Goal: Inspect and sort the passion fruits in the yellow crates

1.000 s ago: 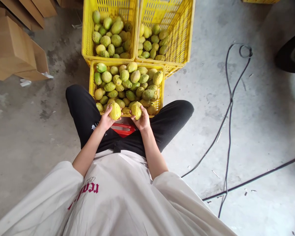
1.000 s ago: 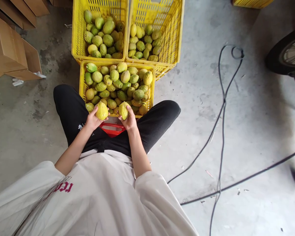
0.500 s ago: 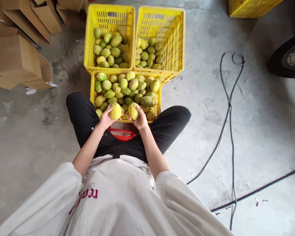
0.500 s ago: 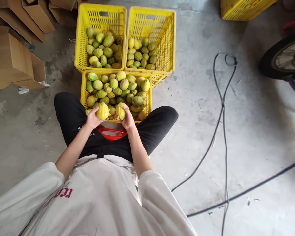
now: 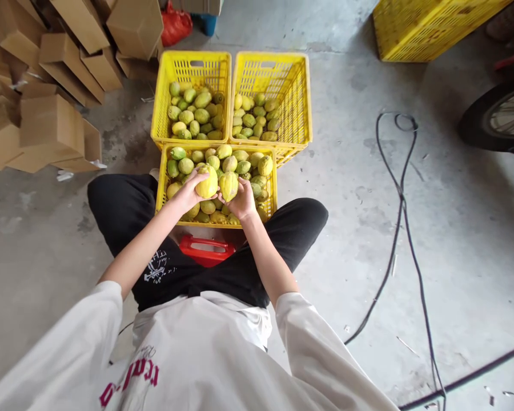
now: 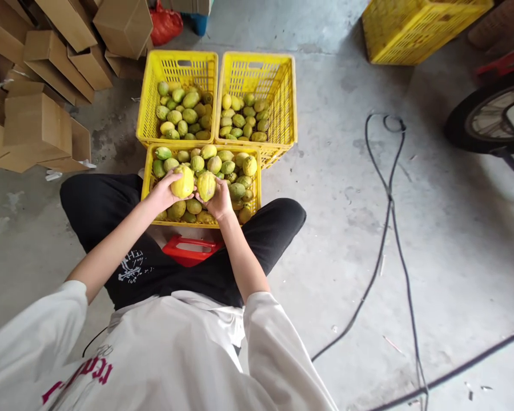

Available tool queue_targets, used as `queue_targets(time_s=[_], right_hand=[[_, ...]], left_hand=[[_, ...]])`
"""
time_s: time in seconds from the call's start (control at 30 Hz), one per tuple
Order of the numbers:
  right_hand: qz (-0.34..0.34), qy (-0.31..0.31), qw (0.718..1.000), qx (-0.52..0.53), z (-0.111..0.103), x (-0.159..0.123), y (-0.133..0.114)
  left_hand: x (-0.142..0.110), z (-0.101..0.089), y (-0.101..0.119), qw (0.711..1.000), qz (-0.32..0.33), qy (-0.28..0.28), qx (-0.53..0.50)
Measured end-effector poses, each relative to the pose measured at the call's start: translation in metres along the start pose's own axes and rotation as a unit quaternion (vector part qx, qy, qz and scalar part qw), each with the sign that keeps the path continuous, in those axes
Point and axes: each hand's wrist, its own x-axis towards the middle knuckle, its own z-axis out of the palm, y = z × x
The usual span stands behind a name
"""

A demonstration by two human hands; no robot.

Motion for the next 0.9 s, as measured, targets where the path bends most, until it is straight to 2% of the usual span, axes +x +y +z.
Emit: queue_targets(time_s=[0.1, 0.23, 0.37, 0.47, 0.6, 0.7, 0.8, 0.9], right_hand=[[-0.006, -0.020, 0.999, 0.027, 0.012, 0.002, -0.015], [0.006, -0.021, 0.999, 0.025, 0.025, 0.005, -0.030], [0.012, 0.022, 1.000, 0.002, 0.033, 0.009, -0.036], [0.003, 0.026, 0.999, -0.027, 0.041, 0.011, -0.041], [0.000, -0.009, 0.997, -0.079, 0.048, 0.014, -0.059], [0.019, -0.024, 0.995, -0.099, 0.045, 0.016, -0.077], [0.051, -0.010, 0.995, -0.090, 0.039, 0.015, -0.087], [0.050, 0.031, 0.997, -0.043, 0.036, 0.009, -0.084]], left_hand=[[0.017, 0.000, 0.019, 0.999, 0.000, -0.044, 0.018], [0.039, -0.008, 0.037, 0.997, -0.024, -0.071, 0.023], [0.057, -0.016, 0.043, 0.994, -0.045, -0.101, 0.022], [0.067, -0.013, 0.042, 0.993, -0.045, -0.107, 0.018], [0.071, -0.003, 0.045, 0.995, -0.050, -0.090, 0.005], [0.069, -0.003, 0.050, 0.993, -0.043, -0.100, -0.034], [0.067, -0.008, 0.052, 0.988, -0.058, -0.120, -0.082], [0.067, -0.010, 0.046, 0.984, -0.082, -0.128, -0.096]])
